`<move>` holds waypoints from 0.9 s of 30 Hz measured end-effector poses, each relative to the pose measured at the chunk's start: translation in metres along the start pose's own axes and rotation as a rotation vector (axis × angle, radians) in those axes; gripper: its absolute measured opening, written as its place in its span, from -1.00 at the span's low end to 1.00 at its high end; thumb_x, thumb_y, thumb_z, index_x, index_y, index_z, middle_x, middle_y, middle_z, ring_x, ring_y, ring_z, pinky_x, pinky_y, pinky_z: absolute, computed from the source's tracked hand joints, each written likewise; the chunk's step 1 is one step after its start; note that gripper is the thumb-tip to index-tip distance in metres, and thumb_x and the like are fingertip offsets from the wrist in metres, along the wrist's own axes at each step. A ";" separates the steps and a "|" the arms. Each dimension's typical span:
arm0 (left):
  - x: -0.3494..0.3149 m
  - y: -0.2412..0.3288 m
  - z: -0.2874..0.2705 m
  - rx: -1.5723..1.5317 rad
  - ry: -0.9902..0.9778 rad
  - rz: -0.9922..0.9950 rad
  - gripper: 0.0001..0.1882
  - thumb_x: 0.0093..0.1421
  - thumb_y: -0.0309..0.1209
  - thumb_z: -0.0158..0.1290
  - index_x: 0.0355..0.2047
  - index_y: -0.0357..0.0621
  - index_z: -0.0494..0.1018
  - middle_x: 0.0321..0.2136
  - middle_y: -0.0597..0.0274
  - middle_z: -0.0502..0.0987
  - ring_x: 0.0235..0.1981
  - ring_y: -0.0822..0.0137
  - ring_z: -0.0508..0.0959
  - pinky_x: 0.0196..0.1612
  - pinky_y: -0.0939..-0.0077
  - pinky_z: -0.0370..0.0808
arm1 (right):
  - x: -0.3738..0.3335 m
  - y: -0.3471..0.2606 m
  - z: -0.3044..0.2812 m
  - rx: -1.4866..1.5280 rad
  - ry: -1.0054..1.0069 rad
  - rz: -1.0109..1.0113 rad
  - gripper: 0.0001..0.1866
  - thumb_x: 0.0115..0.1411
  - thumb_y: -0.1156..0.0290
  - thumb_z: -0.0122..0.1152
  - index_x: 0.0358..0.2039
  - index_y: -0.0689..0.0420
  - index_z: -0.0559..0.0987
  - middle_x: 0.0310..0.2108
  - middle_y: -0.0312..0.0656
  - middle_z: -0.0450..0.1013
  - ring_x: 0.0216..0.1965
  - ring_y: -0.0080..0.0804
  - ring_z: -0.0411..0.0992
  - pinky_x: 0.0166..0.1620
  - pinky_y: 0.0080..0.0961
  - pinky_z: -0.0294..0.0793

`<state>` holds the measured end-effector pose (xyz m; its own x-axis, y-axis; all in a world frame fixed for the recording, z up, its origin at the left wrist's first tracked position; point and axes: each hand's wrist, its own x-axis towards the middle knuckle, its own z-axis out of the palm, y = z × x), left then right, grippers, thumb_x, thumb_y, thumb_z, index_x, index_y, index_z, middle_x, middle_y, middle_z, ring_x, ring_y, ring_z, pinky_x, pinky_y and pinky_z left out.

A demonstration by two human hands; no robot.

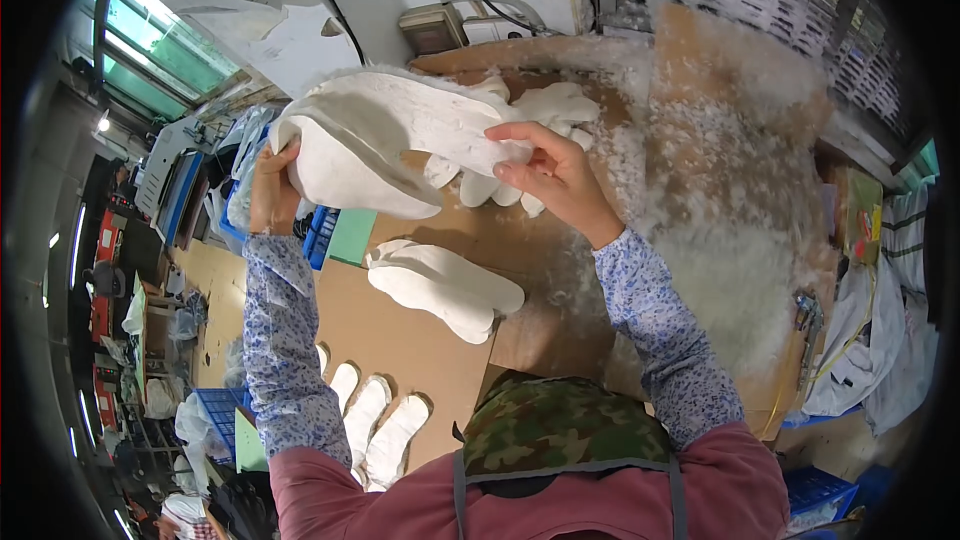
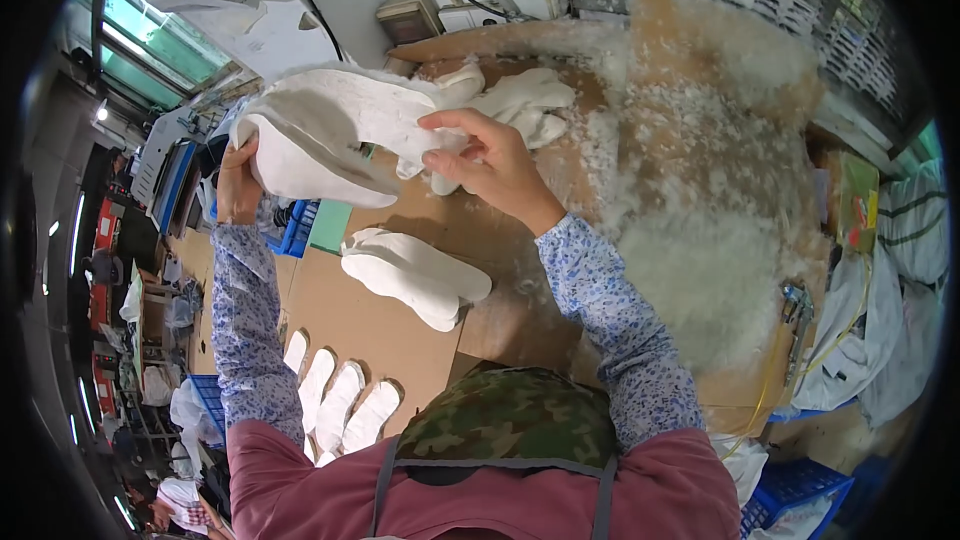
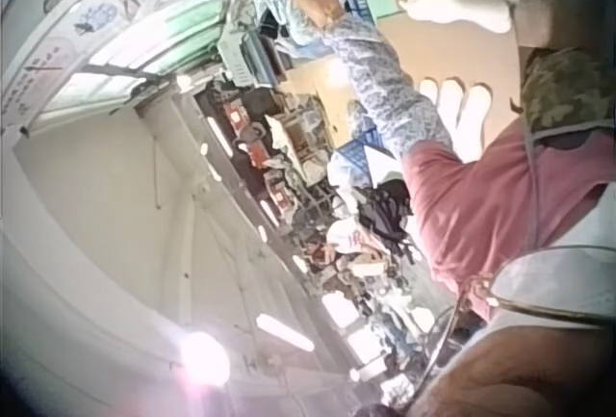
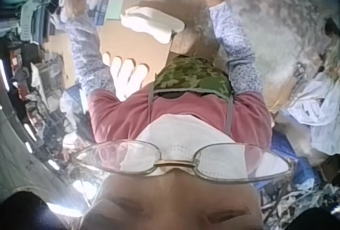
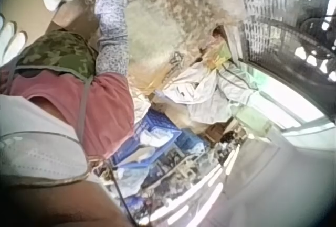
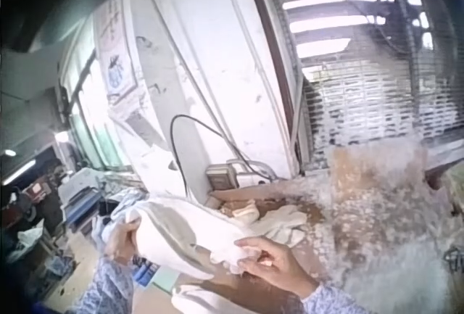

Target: Sorting through shoe insoles and applying a spray coating or adhesive using a hand-held spray gun.

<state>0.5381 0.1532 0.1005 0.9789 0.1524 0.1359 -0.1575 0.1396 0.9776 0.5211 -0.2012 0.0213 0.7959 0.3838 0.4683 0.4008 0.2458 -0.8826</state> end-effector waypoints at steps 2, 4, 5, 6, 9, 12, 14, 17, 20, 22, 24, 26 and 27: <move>0.000 -0.001 0.006 -0.013 -0.003 0.018 -0.63 0.10 -0.58 0.00 -0.05 -0.41 0.34 -0.13 0.01 0.49 -0.14 0.23 0.54 -0.04 0.41 0.48 | 0.003 0.016 0.002 0.039 0.193 0.008 -0.62 0.05 0.57 0.22 -0.06 0.17 0.50 -0.24 -0.31 0.48 -0.28 -0.68 0.40 -0.30 -0.73 0.42; -0.007 0.003 0.001 -0.025 -0.054 0.036 -0.64 0.09 -0.60 0.00 -0.07 -0.40 0.35 -0.15 0.00 0.50 -0.18 0.22 0.56 -0.10 0.40 0.52 | 0.005 0.025 0.008 -0.018 0.224 0.030 -0.65 0.06 0.56 0.23 -0.09 0.19 0.50 -0.25 -0.30 0.50 -0.32 -0.70 0.40 -0.33 -0.73 0.42; -0.011 0.001 0.000 -0.037 -0.021 0.004 -0.66 0.09 -0.60 -0.01 -0.08 -0.39 0.37 -0.16 0.02 0.51 -0.19 0.23 0.56 -0.12 0.40 0.53 | 0.006 0.028 0.010 -0.083 0.261 0.049 -0.67 0.06 0.55 0.25 -0.11 0.20 0.51 -0.26 -0.30 0.51 -0.35 -0.71 0.39 -0.35 -0.74 0.42; -0.016 0.003 0.003 -0.046 0.023 -0.011 -0.68 0.10 -0.60 -0.01 -0.10 -0.38 0.38 -0.18 0.03 0.52 -0.20 0.23 0.57 -0.14 0.40 0.55 | 0.006 0.027 0.011 -0.088 0.281 0.019 -0.70 0.07 0.55 0.24 -0.13 0.21 0.52 -0.26 -0.30 0.51 -0.36 -0.73 0.38 -0.35 -0.75 0.42; -0.027 -0.006 0.014 -0.051 0.002 -0.027 -0.71 0.11 -0.60 -0.02 -0.12 -0.33 0.44 -0.21 0.15 0.55 -0.24 0.32 0.56 -0.11 0.48 0.50 | 0.000 0.031 0.009 -0.089 0.323 0.056 -0.78 0.11 0.56 0.21 -0.19 0.23 0.55 -0.29 -0.31 0.51 -0.35 -0.74 0.37 -0.35 -0.74 0.41; -0.026 -0.015 0.026 -0.041 -0.037 -0.037 -0.67 0.09 -0.66 -0.01 -0.09 -0.31 0.43 -0.20 0.18 0.54 -0.24 0.39 0.55 -0.09 0.53 0.48 | -0.007 0.045 -0.006 -0.230 0.311 0.011 -0.83 0.14 0.52 0.18 -0.23 0.25 0.54 -0.35 -0.31 0.51 -0.38 -0.75 0.37 -0.37 -0.73 0.40; -0.033 -0.014 0.028 -0.060 -0.014 -0.031 -0.69 0.10 -0.66 -0.01 -0.10 -0.30 0.44 -0.21 0.18 0.54 -0.24 0.39 0.55 -0.10 0.54 0.47 | -0.009 0.054 -0.006 -0.309 0.337 0.061 -0.87 0.18 0.48 0.14 -0.29 0.27 0.52 -0.40 -0.30 0.50 -0.41 -0.73 0.37 -0.39 -0.73 0.38; -0.041 -0.012 0.028 -0.063 0.009 -0.080 -0.69 0.10 -0.65 0.00 -0.11 -0.30 0.44 -0.23 0.19 0.55 -0.25 0.38 0.55 -0.11 0.55 0.47 | -0.012 0.060 -0.001 -0.319 0.355 0.054 -0.85 0.21 0.44 0.11 -0.36 0.29 0.49 -0.45 -0.28 0.49 -0.46 -0.70 0.38 -0.42 -0.73 0.35; -0.041 -0.014 0.035 -0.049 0.010 -0.075 -0.69 0.10 -0.65 0.00 -0.11 -0.30 0.44 -0.24 0.20 0.55 -0.27 0.38 0.55 -0.12 0.55 0.47 | -0.026 0.081 -0.013 -0.339 0.336 0.184 -0.84 0.22 0.43 0.10 -0.40 0.29 0.48 -0.47 -0.26 0.49 -0.47 -0.64 0.41 -0.41 -0.69 0.38; -0.039 -0.017 0.026 -0.045 0.006 -0.053 -0.68 0.09 -0.66 0.00 -0.10 -0.29 0.43 -0.24 0.19 0.55 -0.26 0.38 0.55 -0.12 0.55 0.47 | -0.036 0.099 -0.024 -0.306 0.360 0.199 -0.79 0.24 0.37 0.07 -0.38 0.28 0.48 -0.49 -0.23 0.49 -0.50 -0.59 0.43 -0.42 -0.65 0.40; -0.036 -0.018 0.018 -0.008 0.007 -0.021 -0.66 0.09 -0.67 -0.02 -0.08 -0.29 0.42 -0.22 0.18 0.54 -0.23 0.38 0.54 -0.12 0.54 0.48 | -0.045 0.116 -0.047 -0.372 0.167 0.545 -0.70 0.22 0.24 0.10 -0.30 0.27 0.49 -0.47 -0.16 0.51 -0.52 -0.45 0.46 -0.38 -0.52 0.45; -0.035 -0.007 0.029 0.057 -0.008 -0.058 -0.66 0.08 -0.69 -0.02 -0.09 -0.29 0.41 -0.21 0.18 0.53 -0.21 0.38 0.53 -0.11 0.54 0.48 | -0.045 0.109 -0.067 -0.828 -0.034 0.480 -0.51 0.08 0.06 0.22 -0.17 0.24 0.47 -0.21 0.00 0.47 -0.23 -0.22 0.46 -0.12 -0.35 0.41; -0.038 -0.002 0.033 0.067 -0.012 -0.084 -0.65 0.07 -0.70 -0.02 -0.09 -0.28 0.41 -0.20 0.18 0.53 -0.21 0.38 0.54 -0.10 0.54 0.48 | -0.046 0.112 -0.066 -0.938 -0.025 0.302 -0.43 0.02 0.03 0.27 -0.11 0.22 0.46 -0.10 0.04 0.43 -0.10 -0.17 0.42 -0.01 -0.31 0.36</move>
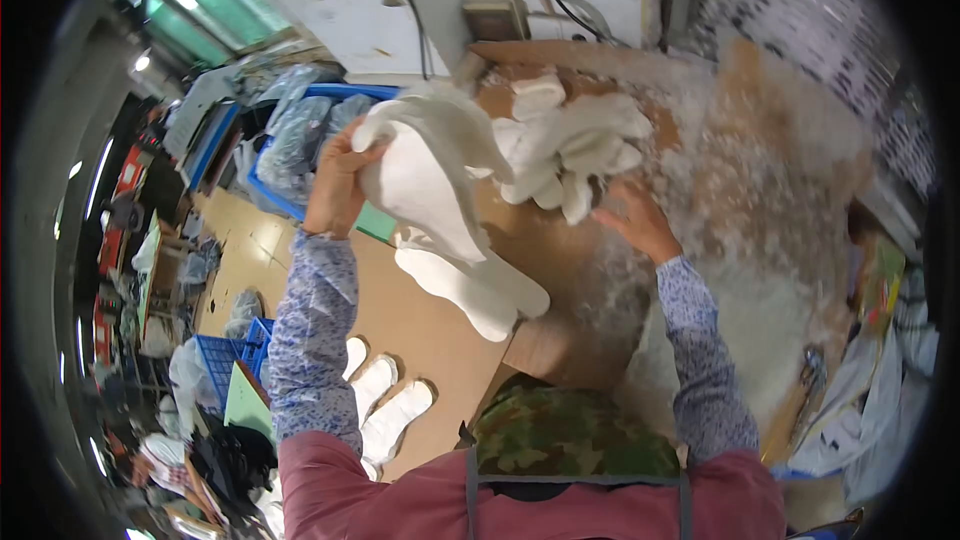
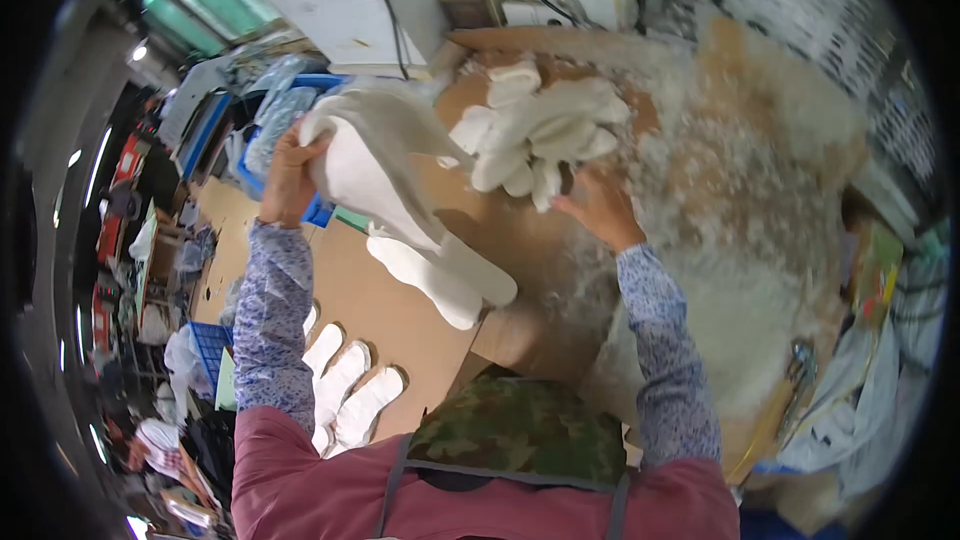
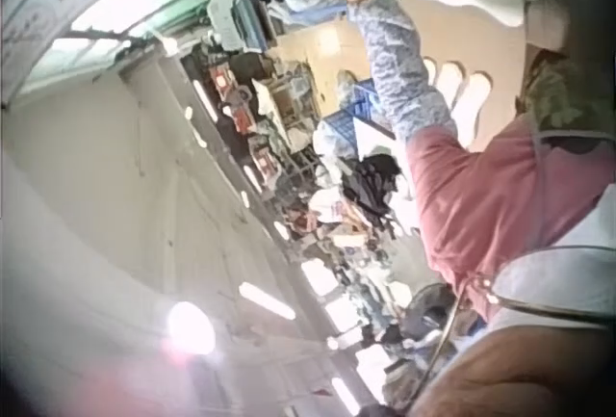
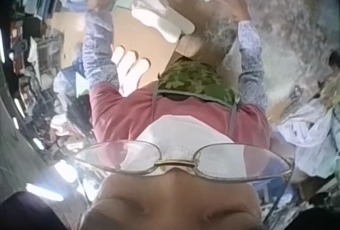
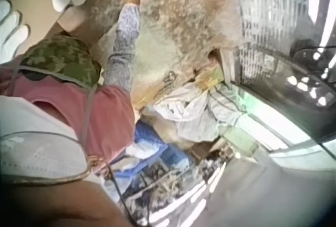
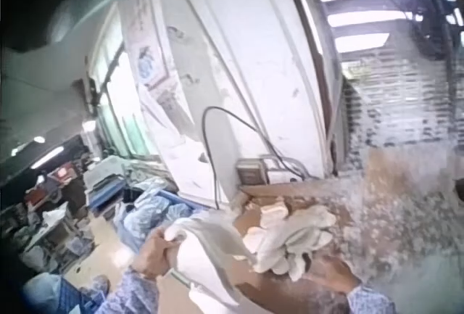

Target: Sorting through shoe insoles and applying a spray coating or adhesive using a hand-held spray gun.

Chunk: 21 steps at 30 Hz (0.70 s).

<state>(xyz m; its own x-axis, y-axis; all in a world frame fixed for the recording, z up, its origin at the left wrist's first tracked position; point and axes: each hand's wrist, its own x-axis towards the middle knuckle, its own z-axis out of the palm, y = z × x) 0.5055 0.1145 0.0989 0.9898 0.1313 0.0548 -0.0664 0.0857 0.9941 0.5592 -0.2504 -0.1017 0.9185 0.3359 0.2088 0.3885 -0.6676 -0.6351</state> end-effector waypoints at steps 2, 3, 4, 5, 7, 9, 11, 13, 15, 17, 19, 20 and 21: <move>-0.005 -0.002 0.010 0.009 -0.026 -0.026 -0.65 0.07 -0.71 -0.03 -0.10 -0.28 0.41 -0.21 0.19 0.53 -0.21 0.39 0.54 -0.11 0.55 0.49 | 0.025 -0.031 0.008 0.360 0.182 -0.101 -0.31 -0.04 0.08 0.35 0.03 0.18 0.37 0.02 0.04 0.34 0.08 -0.16 0.28 0.08 -0.33 0.28; -0.010 -0.004 0.007 0.023 -0.025 -0.023 -0.66 0.07 -0.71 -0.03 -0.10 -0.28 0.41 -0.21 0.19 0.53 -0.21 0.39 0.54 -0.11 0.55 0.49 | 0.033 -0.067 0.009 0.588 0.111 -0.112 -0.28 -0.02 0.17 0.35 0.10 0.19 0.29 0.04 0.03 0.32 0.10 -0.19 0.26 0.10 -0.37 0.25; -0.010 -0.011 -0.002 0.074 -0.036 -0.025 -0.64 0.06 -0.71 -0.02 -0.10 -0.26 0.42 -0.23 0.23 0.53 -0.18 0.40 0.52 -0.07 0.54 0.47 | 0.041 -0.102 0.011 0.819 0.044 -0.130 -0.23 0.01 0.25 0.36 0.17 0.21 0.21 0.06 0.02 0.30 0.12 -0.22 0.24 0.13 -0.41 0.23; -0.008 -0.016 0.002 0.075 -0.052 -0.040 -0.64 0.06 -0.71 -0.02 -0.10 -0.26 0.42 -0.23 0.23 0.53 -0.18 0.40 0.52 -0.07 0.54 0.47 | 0.048 -0.116 0.027 0.844 0.054 -0.178 -0.30 0.01 0.28 0.36 0.13 0.17 0.29 0.02 -0.03 0.35 0.09 -0.26 0.28 0.11 -0.41 0.25; -0.008 -0.022 0.002 0.086 -0.061 0.122 -0.63 0.03 -0.71 0.00 -0.11 -0.22 0.43 -0.21 0.24 0.52 -0.15 0.40 0.50 -0.02 0.54 0.43 | 0.053 -0.122 0.070 0.813 -0.159 -0.208 -0.61 0.04 0.36 0.31 -0.09 0.10 0.50 -0.16 -0.15 0.49 -0.13 -0.29 0.44 -0.04 -0.39 0.37; -0.005 0.002 -0.028 0.166 0.109 0.309 -0.58 0.06 -0.65 -0.02 -0.02 -0.20 0.36 -0.14 0.17 0.48 -0.12 0.36 0.49 0.02 0.48 0.42 | 0.045 -0.100 0.116 0.444 -0.146 -0.289 -0.81 0.07 0.39 0.23 -0.28 0.12 0.57 -0.33 -0.15 0.54 -0.32 -0.21 0.49 -0.20 -0.34 0.43; -0.008 0.046 0.017 -0.021 -0.062 0.240 -0.62 0.12 -0.55 -0.02 -0.01 -0.23 0.34 -0.11 0.10 0.48 -0.08 0.29 0.50 -0.01 0.46 0.44 | 0.043 -0.028 0.152 0.379 -0.159 -0.084 -0.83 0.04 0.31 0.16 -0.42 0.13 0.58 -0.44 -0.07 0.52 -0.41 -0.05 0.47 -0.31 -0.25 0.42; 0.002 0.072 -0.131 1.074 0.115 0.411 -0.63 0.13 -0.51 -0.02 -0.01 -0.23 0.35 -0.10 0.16 0.48 -0.09 0.31 0.51 -0.04 0.51 0.43 | 0.071 -0.056 0.164 0.336 -0.085 -0.051 -0.83 0.05 0.30 0.13 -0.48 0.12 0.57 -0.52 -0.08 0.51 -0.49 -0.04 0.46 -0.36 -0.20 0.41; 0.022 0.028 -0.120 1.608 0.133 0.473 -0.65 0.14 -0.51 -0.04 -0.03 -0.23 0.37 -0.11 0.25 0.50 -0.13 0.38 0.52 -0.06 0.58 0.41 | 0.118 -0.012 0.154 0.251 0.061 0.024 -0.85 0.03 0.33 0.12 -0.45 0.09 0.59 -0.45 -0.11 0.51 -0.39 -0.07 0.47 -0.31 -0.23 0.42; 0.037 0.022 -0.111 0.700 0.066 0.279 -0.58 0.07 -0.63 -0.04 -0.01 -0.23 0.35 -0.13 0.22 0.50 -0.13 0.41 0.50 -0.07 0.60 0.39 | 0.166 0.023 0.140 -0.027 0.132 -0.115 -0.84 0.03 0.38 0.08 -0.38 0.03 0.60 -0.28 -0.18 0.50 -0.16 -0.15 0.43 -0.17 -0.23 0.38; 0.039 0.021 -0.118 0.394 0.186 0.223 -0.56 0.04 -0.67 -0.06 -0.01 -0.24 0.35 -0.16 0.25 0.49 -0.13 0.44 0.48 -0.05 0.61 0.38 | 0.209 0.039 0.131 -0.198 -0.109 -0.143 -0.72 -0.04 0.38 0.10 -0.25 -0.02 0.58 -0.08 -0.24 0.42 0.08 -0.19 0.27 0.06 -0.13 0.24; 0.033 0.023 -0.134 0.554 0.149 0.146 -0.58 0.07 -0.65 -0.08 -0.01 -0.26 0.34 -0.13 0.25 0.47 -0.08 0.44 0.45 0.01 0.58 0.35 | 0.222 0.027 0.138 -0.175 -0.116 -0.158 -0.72 -0.04 0.38 0.10 -0.25 -0.02 0.58 -0.08 -0.24 0.42 0.08 -0.19 0.27 0.06 -0.13 0.24; 0.033 0.021 -0.137 0.690 0.095 0.068 -0.61 0.11 -0.64 -0.10 -0.01 -0.27 0.33 -0.09 0.26 0.46 -0.04 0.44 0.43 0.08 0.54 0.32 | 0.232 0.026 0.140 -0.276 -0.320 -0.114 -0.64 -0.07 0.38 0.11 -0.18 -0.02 0.56 -0.04 -0.24 0.39 0.12 -0.19 0.22 0.12 -0.07 0.15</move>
<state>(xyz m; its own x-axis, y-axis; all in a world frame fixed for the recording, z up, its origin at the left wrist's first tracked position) 0.5199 0.2560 0.1089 0.9689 0.2026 0.1423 -0.0019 -0.5688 0.8225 0.7723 -0.0967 -0.1739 0.8163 0.5776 -0.0022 0.5312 -0.7522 -0.3899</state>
